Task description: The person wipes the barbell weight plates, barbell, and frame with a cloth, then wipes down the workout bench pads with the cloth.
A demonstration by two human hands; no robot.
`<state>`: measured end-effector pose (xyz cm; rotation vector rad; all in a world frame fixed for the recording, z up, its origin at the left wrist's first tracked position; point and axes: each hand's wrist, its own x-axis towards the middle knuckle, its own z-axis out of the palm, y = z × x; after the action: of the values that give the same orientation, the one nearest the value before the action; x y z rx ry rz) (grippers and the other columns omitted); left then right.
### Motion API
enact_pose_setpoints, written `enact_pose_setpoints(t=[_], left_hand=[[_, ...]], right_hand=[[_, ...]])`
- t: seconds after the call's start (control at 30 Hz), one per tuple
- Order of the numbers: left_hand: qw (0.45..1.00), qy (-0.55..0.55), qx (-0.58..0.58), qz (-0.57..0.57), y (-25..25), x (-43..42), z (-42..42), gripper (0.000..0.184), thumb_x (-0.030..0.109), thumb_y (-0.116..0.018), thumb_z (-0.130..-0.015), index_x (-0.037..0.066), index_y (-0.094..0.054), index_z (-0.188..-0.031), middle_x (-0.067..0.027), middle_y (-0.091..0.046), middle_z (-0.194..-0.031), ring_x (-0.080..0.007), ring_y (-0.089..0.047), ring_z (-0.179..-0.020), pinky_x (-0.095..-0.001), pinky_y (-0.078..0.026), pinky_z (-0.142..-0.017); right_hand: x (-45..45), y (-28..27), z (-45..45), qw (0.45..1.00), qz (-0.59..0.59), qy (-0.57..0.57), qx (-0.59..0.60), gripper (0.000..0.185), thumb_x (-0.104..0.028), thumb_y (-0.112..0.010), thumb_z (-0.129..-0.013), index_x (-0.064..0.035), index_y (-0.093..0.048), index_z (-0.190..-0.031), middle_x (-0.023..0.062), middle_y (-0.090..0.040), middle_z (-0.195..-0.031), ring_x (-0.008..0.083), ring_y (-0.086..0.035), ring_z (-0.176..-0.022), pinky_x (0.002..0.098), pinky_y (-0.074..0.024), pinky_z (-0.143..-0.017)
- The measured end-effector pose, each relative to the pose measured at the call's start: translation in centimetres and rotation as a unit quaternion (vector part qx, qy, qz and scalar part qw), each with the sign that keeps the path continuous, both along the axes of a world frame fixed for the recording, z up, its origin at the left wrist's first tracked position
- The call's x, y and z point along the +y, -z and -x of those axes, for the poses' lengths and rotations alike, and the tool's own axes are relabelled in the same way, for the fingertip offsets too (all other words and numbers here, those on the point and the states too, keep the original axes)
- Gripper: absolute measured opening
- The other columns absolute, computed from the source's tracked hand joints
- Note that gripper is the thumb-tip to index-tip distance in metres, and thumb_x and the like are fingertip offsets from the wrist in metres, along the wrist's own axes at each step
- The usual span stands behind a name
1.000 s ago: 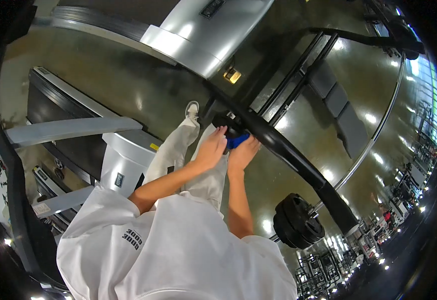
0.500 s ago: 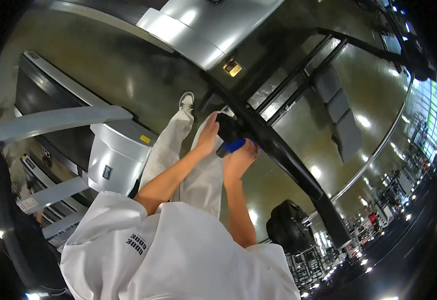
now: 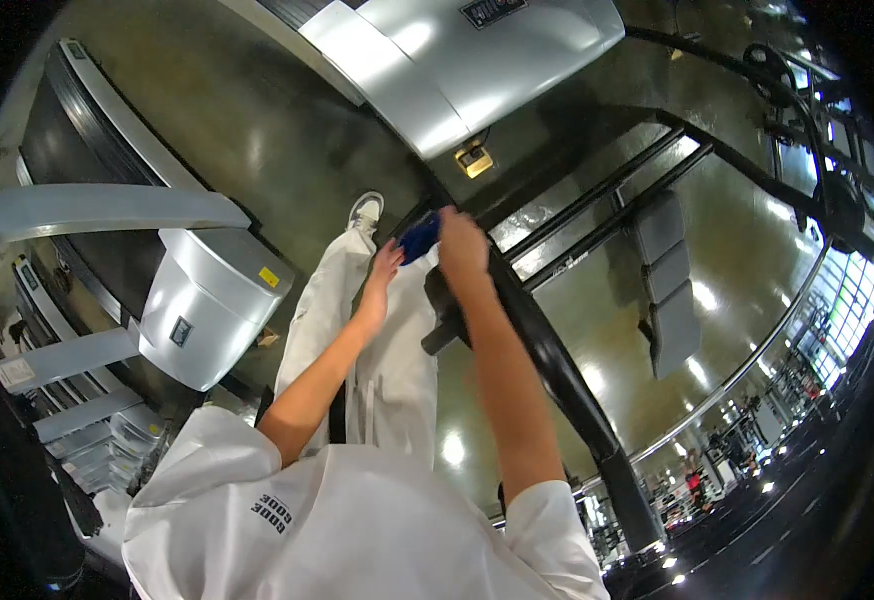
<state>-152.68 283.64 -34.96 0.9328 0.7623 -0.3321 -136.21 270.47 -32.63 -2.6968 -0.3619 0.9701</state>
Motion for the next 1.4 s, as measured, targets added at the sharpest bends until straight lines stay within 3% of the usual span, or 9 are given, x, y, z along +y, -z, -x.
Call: enact_pose_setpoints(t=[0.3,0.53,0.73,0.8,0.93,1.07,1.17,1.3,1.4], left_hand=[[0.979,0.129,-0.101,-0.119,-3.2,-5.9,-0.5,0.057,0.034,-0.047,-0.111,0.011,-0.038,-0.162,-0.0279,-0.026,-0.169,-0.0390,-0.020,-0.160,-0.0440,-0.018,-0.129],[0.989,0.032,-0.078,-0.121,-1.5,-7.8,-0.1,0.057,0.044,-0.044,-0.111,0.011,-0.046,-0.157,-0.0199,-0.030,-0.170,-0.0357,-0.026,-0.158,-0.0433,-0.021,-0.127],[0.993,-0.097,0.066,0.030,6.3,-7.9,-2.4,0.068,0.055,-0.038,-0.111,0.011,-0.039,-0.163,-0.0157,-0.032,-0.169,-0.0301,-0.020,-0.161,-0.0411,-0.011,-0.130],[0.991,-0.109,0.071,0.037,10.2,-7.8,-3.5,0.068,0.054,-0.039,-0.111,0.012,-0.036,-0.164,-0.0165,-0.028,-0.171,-0.0316,-0.016,-0.161,-0.0429,-0.009,-0.130],[0.998,0.021,0.029,-0.053,22.8,-11.1,-5.2,0.070,0.053,-0.042,-0.110,0.015,-0.029,-0.167,-0.0235,-0.010,-0.175,-0.0377,-0.002,-0.163,-0.0497,-0.007,-0.130],[0.964,0.246,0.008,-0.097,14.7,-12.3,-8.9,0.077,0.059,-0.049,-0.105,0.024,-0.025,-0.169,-0.0351,0.025,-0.167,-0.0525,0.014,-0.158,-0.0568,-0.004,-0.129],[0.989,0.144,-0.012,-0.006,14.1,-10.7,-7.2,0.080,0.061,-0.049,-0.104,0.023,-0.023,-0.169,-0.0337,0.019,-0.170,-0.0484,0.015,-0.159,-0.0559,-0.003,-0.129],[0.995,0.099,-0.030,-0.013,18.7,-9.9,-2.7,0.078,0.057,-0.048,-0.107,0.016,-0.024,-0.169,-0.0294,-0.005,-0.172,-0.0437,0.000,-0.161,-0.0515,-0.008,-0.129],[0.991,0.117,-0.034,-0.050,21.6,-8.5,-0.2,0.073,0.051,-0.049,-0.109,0.010,-0.029,-0.166,-0.0218,-0.022,-0.171,-0.0376,-0.017,-0.160,-0.0459,-0.014,-0.129]], right_hand=[[-8.7,-0.6,-2.3,0.873,-0.015,-0.451,0.186,0.051,-0.020,-0.065,-0.090,0.0013,-0.063,-0.137,0.0210,-0.055,-0.149,0.0403,-0.042,-0.148,0.0523,-0.0356,-0.122],[-8.9,7.5,-3.1,0.877,-0.053,-0.417,0.232,0.074,-0.017,-0.065,-0.089,-0.0036,-0.041,-0.158,0.0253,-0.040,-0.162,0.0413,-0.036,-0.152,0.0518,-0.0307,-0.125],[-6.4,18.1,-3.4,0.922,-0.063,-0.371,0.090,0.051,-0.018,-0.064,-0.091,-0.0171,-0.064,-0.142,0.0296,-0.044,-0.157,0.0454,-0.044,-0.145,0.0522,-0.0401,-0.118],[-5.5,21.3,-3.3,0.963,-0.050,-0.191,0.183,0.044,-0.015,-0.062,-0.091,-0.0164,-0.069,-0.135,0.0328,-0.040,-0.160,0.0516,-0.039,-0.147,0.0541,-0.0370,-0.121],[-5.6,11.2,-3.4,0.898,0.075,-0.391,0.187,0.040,-0.024,-0.064,-0.093,-0.0143,-0.070,-0.131,0.0297,-0.033,-0.165,0.0499,-0.033,-0.150,0.0537,-0.0360,-0.121],[-10.4,1.2,-3.4,0.942,-0.073,-0.213,0.247,0.040,-0.016,-0.059,-0.093,-0.0114,-0.068,-0.131,0.0272,-0.040,-0.161,0.0454,-0.038,-0.149,0.0505,-0.0337,-0.123],[-13.0,-1.0,-3.7,0.943,-0.113,0.026,0.311,0.046,-0.004,-0.057,-0.087,-0.0085,-0.065,-0.132,0.0250,-0.045,-0.156,0.0433,-0.044,-0.145,0.0476,-0.0350,-0.122],[-9.0,3.1,-5.7,0.974,-0.177,-0.040,0.135,0.067,0.015,-0.048,-0.076,-0.0074,-0.062,-0.138,0.0229,-0.054,-0.148,0.0397,-0.051,-0.141,0.0436,-0.0374,-0.121],[-11.8,14.6,-5.2,0.955,-0.152,-0.128,0.222,0.064,0.009,-0.049,-0.086,-0.0091,-0.056,-0.147,0.0219,-0.057,-0.148,0.0364,-0.051,-0.142,0.0434,-0.0385,-0.120]])
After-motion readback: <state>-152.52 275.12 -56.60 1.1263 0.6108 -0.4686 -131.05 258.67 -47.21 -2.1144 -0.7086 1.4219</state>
